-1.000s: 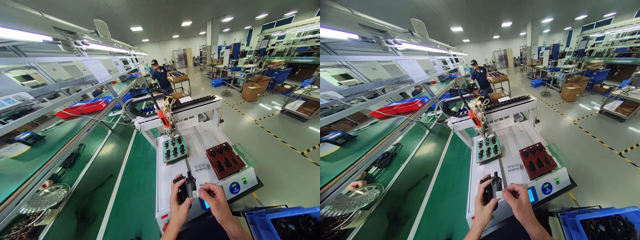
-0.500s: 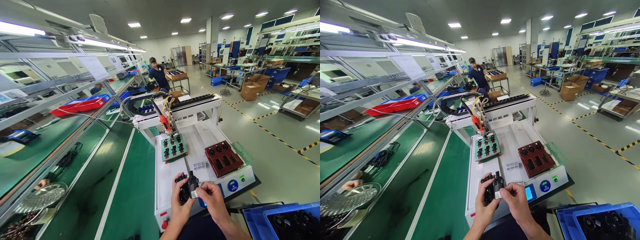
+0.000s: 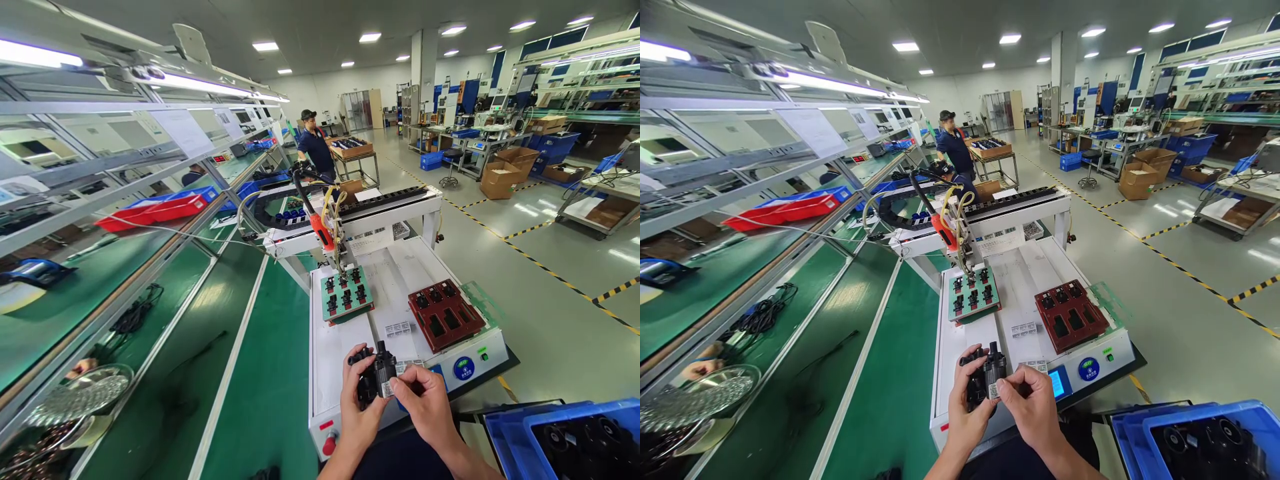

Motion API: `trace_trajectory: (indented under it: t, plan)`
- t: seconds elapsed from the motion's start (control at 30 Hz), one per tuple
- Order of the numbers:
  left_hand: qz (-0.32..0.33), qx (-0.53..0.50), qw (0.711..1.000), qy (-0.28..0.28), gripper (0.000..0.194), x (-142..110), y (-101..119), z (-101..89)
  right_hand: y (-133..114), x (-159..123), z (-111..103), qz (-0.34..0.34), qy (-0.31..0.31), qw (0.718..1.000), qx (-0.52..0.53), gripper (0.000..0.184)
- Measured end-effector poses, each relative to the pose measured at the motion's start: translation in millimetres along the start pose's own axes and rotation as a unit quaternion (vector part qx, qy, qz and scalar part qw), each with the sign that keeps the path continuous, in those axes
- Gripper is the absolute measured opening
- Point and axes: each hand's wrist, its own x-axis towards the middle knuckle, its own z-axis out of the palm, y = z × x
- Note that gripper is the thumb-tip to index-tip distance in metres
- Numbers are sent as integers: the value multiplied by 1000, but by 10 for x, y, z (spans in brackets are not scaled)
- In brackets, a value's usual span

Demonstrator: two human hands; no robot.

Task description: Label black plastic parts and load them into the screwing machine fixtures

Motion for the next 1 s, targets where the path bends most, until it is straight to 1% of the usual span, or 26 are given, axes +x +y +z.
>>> trace_trajectory:
  t: [0.03, 0.1, 0.17, 0.2, 0.23, 0.3, 0.4, 0.47, 0.63, 0.83, 0.9, 0.97, 1.0]
  plan:
    - [-4, -2, 1000, -2, 47, -1, 5, 0, -10, 5, 6, 4, -2, 1000, 6, 44]
    - [-11, -12, 1000, -9, 48, -2, 13, 4, -23, 24, 25, 49, -14, 997, 64, 47]
    - [-15, -24, 999, -15, 49, 0, 18, 12, -26, 45, 47, 117, -29, 980, 158, 52]
    - [-16, -28, 999, -18, 50, 1, 20, 16, -25, 52, 57, 138, -31, 971, 194, 55]
    - [-15, -29, 999, -19, 50, 2, 23, 19, -25, 55, 63, 144, -30, 966, 212, 56]
    - [-14, -27, 999, -18, 48, 3, 30, 26, -30, 46, 64, 123, -20, 972, 198, 54]
    - [-15, -22, 999, -19, 46, 3, 50, 34, -45, 16, 43, 82, -9, 987, 136, 50]
    - [-16, -18, 1000, -17, 47, 5, 67, 40, -53, 2, 26, 67, -6, 992, 110, 48]
    - [0, -14, 1000, -7, 48, 16, 81, 51, -59, 6, 11, 60, -1, 994, 94, 49]
    - [6, -14, 1000, -15, 47, 18, 64, 48, -66, 13, -2, 49, 4, 997, 67, 49]
    - [5, -13, 1000, -17, 47, 12, 55, 41, -63, -8, -6, 16, 5, 1000, 26, 46]
    - [1, -15, 1000, -15, 46, 3, 39, 30, -50, -32, -15, -65, 21, 997, -45, 40]
    - [-2, -20, 1000, -14, 46, -3, 30, 25, -38, -39, -23, -116, 27, 989, -85, 35]
